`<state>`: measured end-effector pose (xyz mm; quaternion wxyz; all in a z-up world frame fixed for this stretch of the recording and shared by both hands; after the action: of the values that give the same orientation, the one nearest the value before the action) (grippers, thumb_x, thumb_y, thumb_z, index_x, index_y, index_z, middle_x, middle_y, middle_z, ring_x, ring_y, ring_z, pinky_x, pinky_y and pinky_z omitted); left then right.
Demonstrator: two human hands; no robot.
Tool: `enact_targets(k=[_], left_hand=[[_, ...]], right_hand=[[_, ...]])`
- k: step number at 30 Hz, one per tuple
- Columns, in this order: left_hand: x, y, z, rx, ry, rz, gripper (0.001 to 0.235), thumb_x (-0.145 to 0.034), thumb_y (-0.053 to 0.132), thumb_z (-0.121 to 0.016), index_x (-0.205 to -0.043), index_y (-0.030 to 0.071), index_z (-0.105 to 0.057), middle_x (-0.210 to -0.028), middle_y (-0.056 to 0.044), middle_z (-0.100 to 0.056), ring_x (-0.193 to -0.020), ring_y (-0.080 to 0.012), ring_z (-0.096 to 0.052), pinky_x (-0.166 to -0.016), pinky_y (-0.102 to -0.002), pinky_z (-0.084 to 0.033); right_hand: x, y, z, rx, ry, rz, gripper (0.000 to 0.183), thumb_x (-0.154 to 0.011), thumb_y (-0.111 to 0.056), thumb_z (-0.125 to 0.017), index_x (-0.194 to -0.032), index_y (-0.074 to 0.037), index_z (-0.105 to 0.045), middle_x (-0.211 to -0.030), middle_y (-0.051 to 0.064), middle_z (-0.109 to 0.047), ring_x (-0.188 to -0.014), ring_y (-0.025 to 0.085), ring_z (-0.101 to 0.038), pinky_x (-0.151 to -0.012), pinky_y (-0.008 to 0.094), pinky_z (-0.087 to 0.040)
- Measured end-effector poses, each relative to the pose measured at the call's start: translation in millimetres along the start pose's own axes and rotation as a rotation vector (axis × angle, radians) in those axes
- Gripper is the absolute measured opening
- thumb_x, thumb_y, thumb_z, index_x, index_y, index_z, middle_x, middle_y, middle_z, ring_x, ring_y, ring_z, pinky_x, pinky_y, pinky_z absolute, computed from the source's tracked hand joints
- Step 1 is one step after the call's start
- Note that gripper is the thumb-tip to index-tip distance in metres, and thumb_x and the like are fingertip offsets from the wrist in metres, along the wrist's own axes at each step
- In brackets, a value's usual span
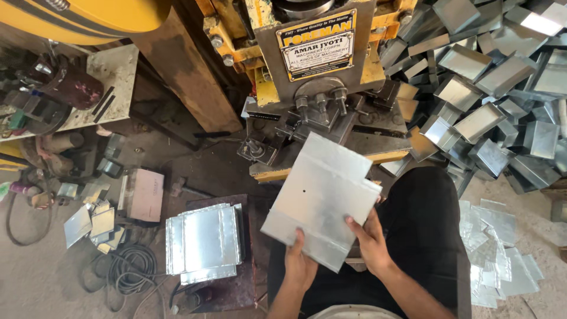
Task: The person picks up metal sheets from a stack and inserts them into a machine to bend the edges. They rotate each sheet to process multiple sides and then stack the finished components.
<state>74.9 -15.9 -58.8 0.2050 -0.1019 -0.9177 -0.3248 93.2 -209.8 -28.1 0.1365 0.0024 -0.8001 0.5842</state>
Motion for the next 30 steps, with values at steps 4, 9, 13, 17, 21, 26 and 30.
enact_targets(k=[4, 9, 13, 17, 21, 26, 30], left_hand=[[-15, 7, -20, -0.034, -0.024, 0.056, 0.075, -0.085, 0.014, -0.075, -0.150, 0.005, -0.038, -0.138, -0.016, -0.056, -0.127, -0.0305, -0.059, -0.104, -0.047, -0.052], [-57, 32, -74, -0.070, -0.052, -0.088, 0.070, -0.084, 0.011, -0.076, -0.145, 0.007, -0.042, -0.131, -0.012, -0.056, -0.121, -0.0268, -0.059, -0.098, -0.044, -0.052], [-75, 32, -90, 0.001, -0.011, -0.162, 0.062, -0.079, 0.008, -0.073, -0.135, 0.011, -0.047, -0.119, -0.006, -0.061, -0.112, -0.0220, -0.063, -0.094, -0.043, -0.054], [-64, 25, -85, 0.026, 0.000, -0.246, 0.042, -0.085, 0.006, -0.076, -0.121, -0.003, -0.057, -0.107, -0.009, -0.063, -0.100, -0.0244, -0.064, -0.085, -0.043, -0.054], [-71, 34, -82, 0.019, 0.079, -0.256, 0.039, -0.081, 0.005, -0.076, -0.116, -0.001, -0.060, -0.103, -0.008, -0.064, -0.096, -0.0221, -0.065, -0.082, -0.040, -0.055], [-75, 22, -70, 0.023, 0.124, -0.192, 0.039, -0.079, 0.006, -0.076, -0.114, 0.001, -0.060, -0.104, -0.007, -0.064, -0.097, -0.0231, -0.065, -0.080, -0.042, -0.056], [-77, 31, -82, -0.007, 0.022, -0.284, 0.041, -0.085, 0.006, -0.077, -0.120, -0.005, -0.059, -0.109, -0.010, -0.062, -0.102, -0.0235, -0.063, -0.087, -0.040, -0.055]], right_hand=[[-10, -31, -11, -0.108, 0.021, 0.033, 0.057, -0.099, -0.014, -0.060, -0.151, -0.004, -0.039, -0.135, 0.011, -0.056, -0.123, 0.020, -0.054, -0.104, 0.036, -0.046], [-66, -63, -18, -0.280, 0.175, 0.052, 0.055, -0.099, -0.017, -0.058, -0.151, -0.006, -0.040, -0.136, 0.011, -0.059, -0.120, 0.022, -0.058, -0.101, 0.037, -0.049], [-81, -78, -19, -0.293, 0.181, 0.019, 0.054, -0.100, -0.018, -0.056, -0.151, -0.010, -0.041, -0.136, 0.009, -0.058, -0.120, 0.021, -0.059, -0.100, 0.038, -0.049], [-63, -51, 10, -0.343, 0.196, -0.200, 0.047, -0.102, -0.027, -0.049, -0.146, -0.013, -0.045, -0.128, 0.008, -0.061, -0.111, 0.023, -0.062, -0.091, 0.037, -0.053], [-68, -49, 52, -0.216, 0.286, 0.024, 0.043, -0.099, -0.004, -0.054, -0.141, -0.010, -0.046, -0.110, 0.010, -0.056, -0.088, 0.022, -0.055, -0.073, 0.033, -0.049], [-48, -85, 70, 0.060, 0.325, 0.590, 0.045, -0.094, 0.011, -0.054, -0.134, -0.007, -0.045, -0.131, 0.010, -0.055, -0.109, 0.019, -0.056, -0.088, 0.028, -0.048], [-41, -138, 23, 0.787, 0.310, 0.833, 0.056, -0.080, 0.007, -0.066, -0.132, -0.004, -0.049, -0.147, 0.017, -0.048, -0.124, 0.034, -0.051, -0.094, 0.034, -0.051]])
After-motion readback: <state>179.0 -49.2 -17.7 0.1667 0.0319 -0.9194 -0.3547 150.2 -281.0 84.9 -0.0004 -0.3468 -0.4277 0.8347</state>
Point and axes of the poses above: each hand's wrist, its own x-axis away from the middle knuckle, its own z-axis out of the back of the hand, y = z × x, the point moved 9 cm from there along -x, towards the middle knuckle
